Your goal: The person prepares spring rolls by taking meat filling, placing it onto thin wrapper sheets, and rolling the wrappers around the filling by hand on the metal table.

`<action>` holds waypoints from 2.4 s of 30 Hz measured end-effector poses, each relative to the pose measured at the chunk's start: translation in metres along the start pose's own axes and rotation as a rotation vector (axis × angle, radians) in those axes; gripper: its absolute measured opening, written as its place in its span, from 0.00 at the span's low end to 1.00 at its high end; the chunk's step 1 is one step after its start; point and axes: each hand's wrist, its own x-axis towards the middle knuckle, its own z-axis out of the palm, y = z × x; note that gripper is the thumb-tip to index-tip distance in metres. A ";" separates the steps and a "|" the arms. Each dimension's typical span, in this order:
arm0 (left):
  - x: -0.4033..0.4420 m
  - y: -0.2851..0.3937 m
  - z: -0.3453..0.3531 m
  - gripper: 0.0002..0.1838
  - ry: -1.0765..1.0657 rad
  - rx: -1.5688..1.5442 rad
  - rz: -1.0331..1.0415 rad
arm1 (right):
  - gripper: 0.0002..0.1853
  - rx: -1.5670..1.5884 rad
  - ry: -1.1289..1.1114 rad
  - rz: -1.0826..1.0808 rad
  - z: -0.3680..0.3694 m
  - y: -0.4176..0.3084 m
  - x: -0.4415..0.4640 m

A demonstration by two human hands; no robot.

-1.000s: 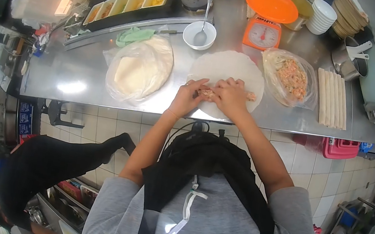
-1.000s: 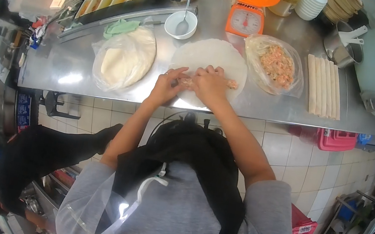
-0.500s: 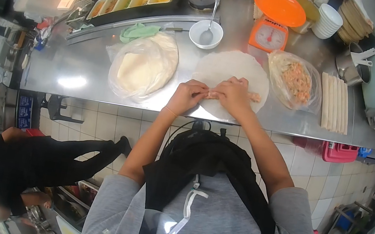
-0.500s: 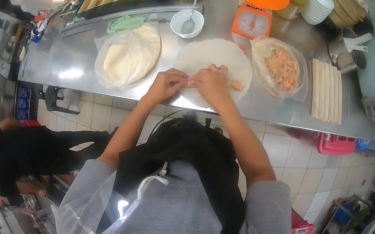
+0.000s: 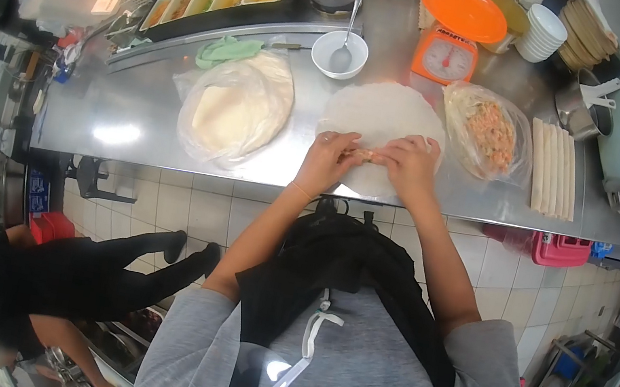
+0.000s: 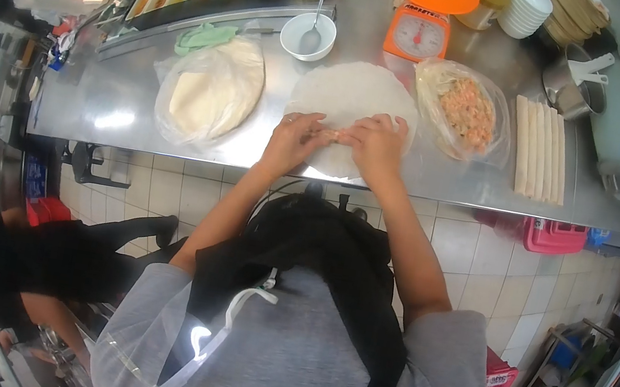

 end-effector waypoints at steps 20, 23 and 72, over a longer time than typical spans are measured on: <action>0.001 0.014 0.020 0.29 -0.006 0.230 0.106 | 0.05 -0.065 -0.063 -0.089 -0.011 0.016 0.010; 0.003 0.015 0.026 0.32 -0.033 0.219 0.078 | 0.04 -0.034 -0.029 -0.108 -0.015 0.019 0.012; 0.039 0.054 0.085 0.11 0.023 0.143 0.306 | 0.13 0.538 0.142 0.368 -0.038 0.062 -0.032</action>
